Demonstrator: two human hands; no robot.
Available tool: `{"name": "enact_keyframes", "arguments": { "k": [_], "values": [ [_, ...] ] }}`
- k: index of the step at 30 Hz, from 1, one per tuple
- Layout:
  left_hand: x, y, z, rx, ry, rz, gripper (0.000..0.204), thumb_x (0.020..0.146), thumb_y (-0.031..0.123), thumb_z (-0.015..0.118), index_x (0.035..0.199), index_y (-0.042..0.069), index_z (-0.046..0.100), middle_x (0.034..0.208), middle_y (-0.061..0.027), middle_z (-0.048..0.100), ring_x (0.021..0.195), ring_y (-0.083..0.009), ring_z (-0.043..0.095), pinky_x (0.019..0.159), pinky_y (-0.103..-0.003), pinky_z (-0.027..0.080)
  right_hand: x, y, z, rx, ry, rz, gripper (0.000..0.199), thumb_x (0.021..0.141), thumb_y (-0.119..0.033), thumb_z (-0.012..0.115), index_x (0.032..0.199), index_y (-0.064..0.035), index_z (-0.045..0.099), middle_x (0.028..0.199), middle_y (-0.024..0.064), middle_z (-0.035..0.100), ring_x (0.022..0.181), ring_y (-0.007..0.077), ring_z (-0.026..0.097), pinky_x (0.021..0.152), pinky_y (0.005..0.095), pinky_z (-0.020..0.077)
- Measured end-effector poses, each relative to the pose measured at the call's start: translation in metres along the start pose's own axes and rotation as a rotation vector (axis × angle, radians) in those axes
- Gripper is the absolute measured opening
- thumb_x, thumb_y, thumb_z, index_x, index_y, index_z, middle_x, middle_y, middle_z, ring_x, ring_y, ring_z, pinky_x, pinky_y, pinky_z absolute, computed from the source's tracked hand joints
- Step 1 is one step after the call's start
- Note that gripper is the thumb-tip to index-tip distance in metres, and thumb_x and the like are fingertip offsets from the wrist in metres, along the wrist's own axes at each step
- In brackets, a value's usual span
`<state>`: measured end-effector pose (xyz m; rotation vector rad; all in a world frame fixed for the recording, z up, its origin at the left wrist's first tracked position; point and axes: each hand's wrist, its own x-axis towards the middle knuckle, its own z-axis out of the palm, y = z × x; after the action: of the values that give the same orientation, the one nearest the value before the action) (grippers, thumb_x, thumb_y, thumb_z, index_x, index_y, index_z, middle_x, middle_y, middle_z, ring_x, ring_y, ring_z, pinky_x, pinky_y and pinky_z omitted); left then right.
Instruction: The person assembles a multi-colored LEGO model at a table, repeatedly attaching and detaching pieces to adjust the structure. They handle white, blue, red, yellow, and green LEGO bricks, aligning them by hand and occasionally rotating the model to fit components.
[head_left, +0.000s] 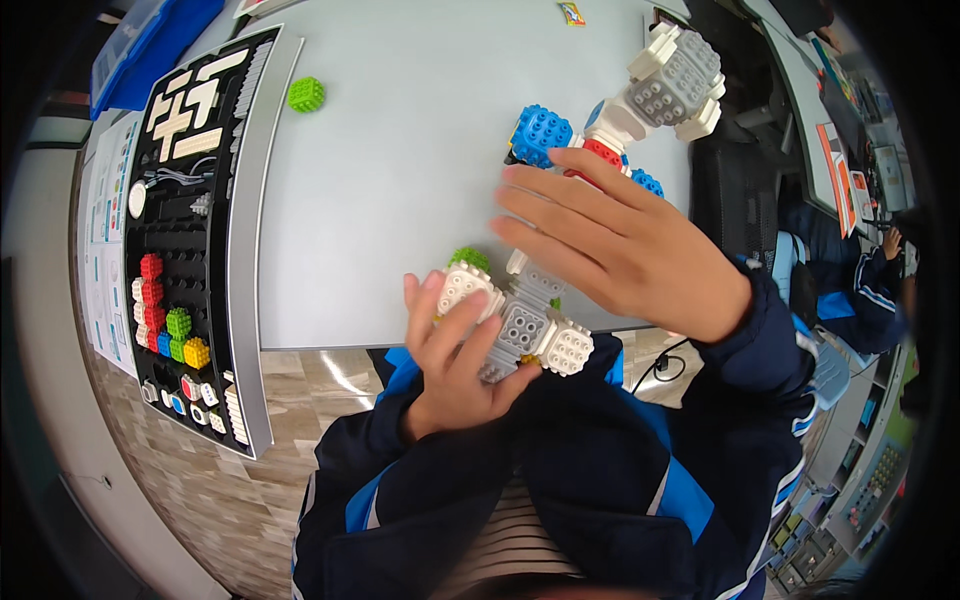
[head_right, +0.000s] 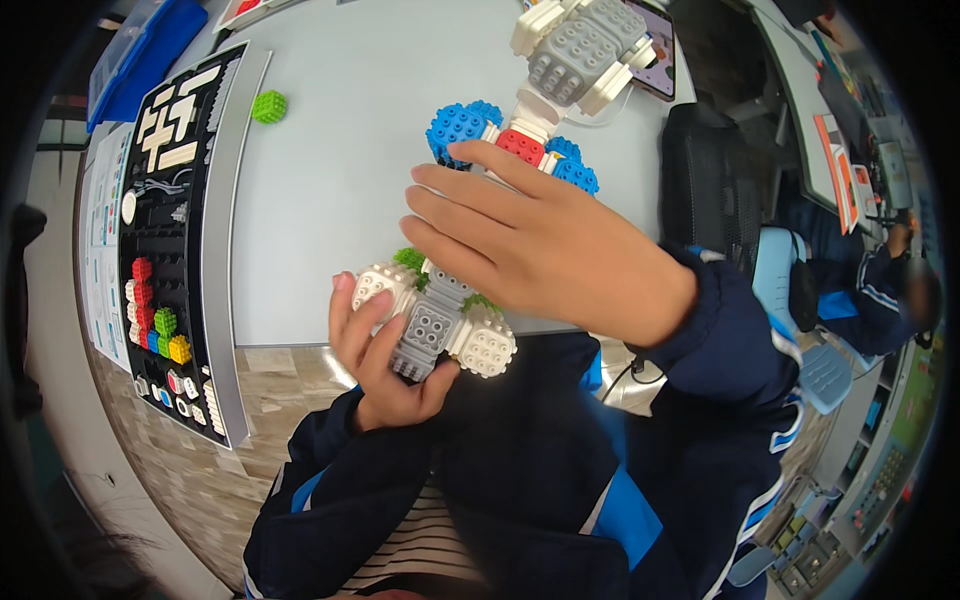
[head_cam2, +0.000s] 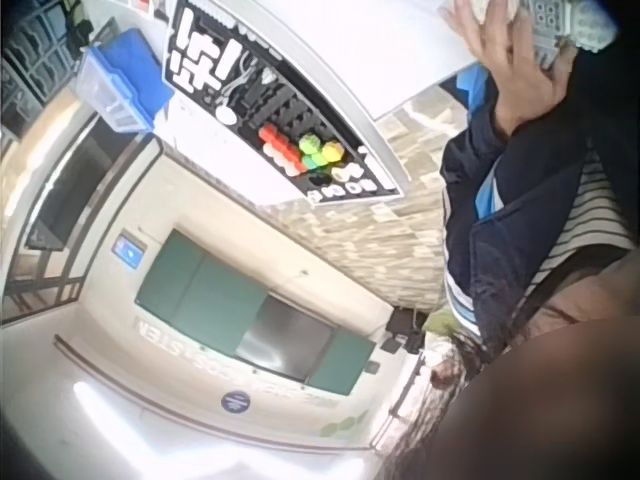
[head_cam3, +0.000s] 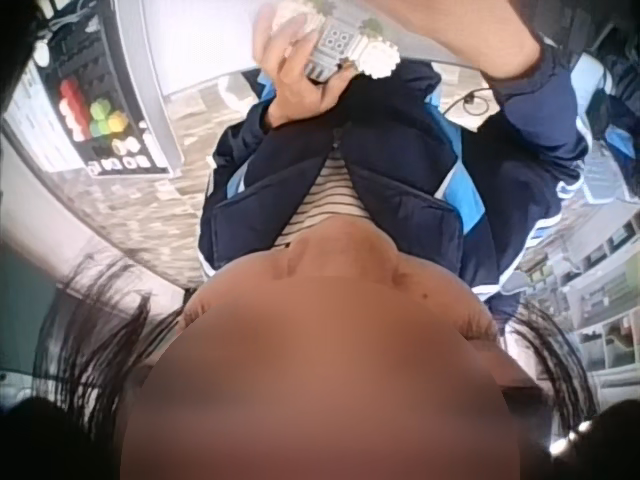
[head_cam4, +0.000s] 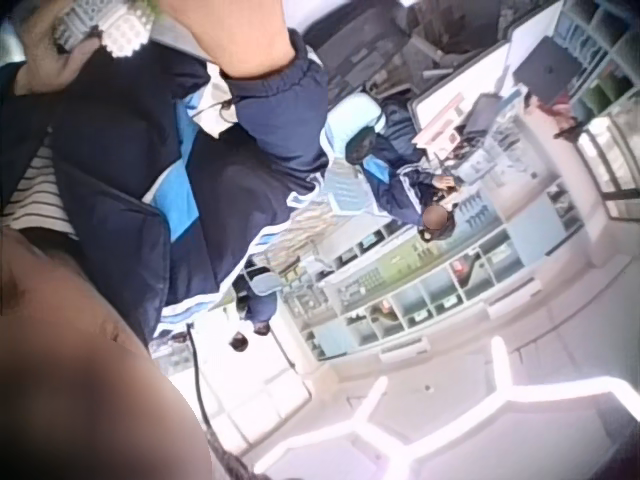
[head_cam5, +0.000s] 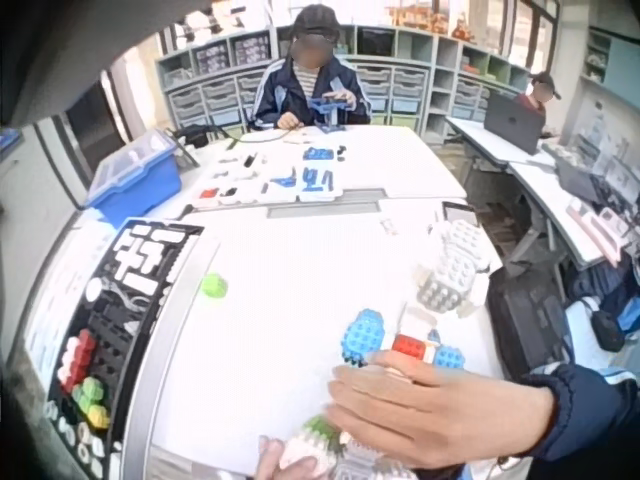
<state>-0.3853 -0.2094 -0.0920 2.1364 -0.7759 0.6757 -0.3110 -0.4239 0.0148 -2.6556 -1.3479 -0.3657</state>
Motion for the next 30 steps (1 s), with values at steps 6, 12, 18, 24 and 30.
{"name": "enact_keyframes", "arguments": {
  "k": [6, 12, 18, 24, 30],
  "values": [
    [0.039, -0.022, -0.038, -0.199, 0.171, -0.089, 0.058, 0.093, 0.053, 0.064, 0.124, 0.004, 0.057, 0.129, -0.0169, 0.058, 0.128, -0.0408, 0.049, 0.108, -0.059, 0.037, -0.031, -0.018, -0.032, -0.083, 0.149, 0.246, 0.045, 0.073, -0.005, 0.073, 0.117, 0.0011, 0.066, 0.122, 0.014, 0.065, 0.113, 0.0327, 0.063, 0.093, 0.0456, 0.0514],
    [0.111, -0.06, -0.046, -0.76, -0.471, -0.538, 0.043, 0.106, 0.035, 0.047, 0.116, -0.004, 0.062, 0.11, -0.0134, 0.067, 0.108, -0.0219, 0.061, 0.1, -0.036, 0.045, -0.078, -0.049, -0.018, 0.047, 0.209, 0.49, 0.038, 0.07, -0.006, 0.081, 0.105, 0.002, 0.068, 0.103, 0.0127, 0.067, 0.094, 0.0311, 0.065, 0.076, 0.0403, 0.0523],
    [0.148, -0.092, 0.001, -1.055, -1.096, -0.577, 0.059, 0.107, 0.047, 0.041, 0.115, -0.006, 0.066, 0.109, -0.013, 0.07, 0.103, -0.021, 0.065, 0.1, -0.036, 0.047, -0.12, -0.056, 0.021, 0.148, 0.052, 0.782, 0.037, 0.073, -0.009, 0.081, 0.106, -0.0026, 0.068, 0.104, 0.0103, 0.064, 0.095, 0.0327, 0.062, 0.079, 0.0409, 0.0517],
    [0.139, -0.095, 0.044, -1.459, -1.341, -0.543, 0.094, 0.089, 0.074, 0.055, 0.135, -0.008, 0.051, 0.119, -0.0236, 0.067, 0.113, -0.0304, 0.067, 0.099, -0.041, 0.052, -0.137, -0.057, 0.049, 0.146, 0.143, 0.785, 0.034, 0.077, -0.006, 0.077, 0.11, -0.0049, 0.067, 0.11, 0.0089, 0.062, 0.102, 0.0302, 0.06, 0.083, 0.0408, 0.0494],
    [0.139, -0.087, 0.059, -1.622, -1.357, -0.696, 0.097, 0.076, 0.067, 0.076, 0.131, -0.008, 0.05, 0.103, -0.0215, 0.068, 0.096, -0.0295, 0.071, 0.083, -0.037, 0.057, -0.156, -0.048, 0.053, 0.114, 0.207, 0.783, 0.033, 0.077, -0.005, 0.076, 0.11, -0.0048, 0.067, 0.109, 0.0088, 0.062, 0.101, 0.0298, 0.06, 0.084, 0.0401, 0.049]
  ]
}}
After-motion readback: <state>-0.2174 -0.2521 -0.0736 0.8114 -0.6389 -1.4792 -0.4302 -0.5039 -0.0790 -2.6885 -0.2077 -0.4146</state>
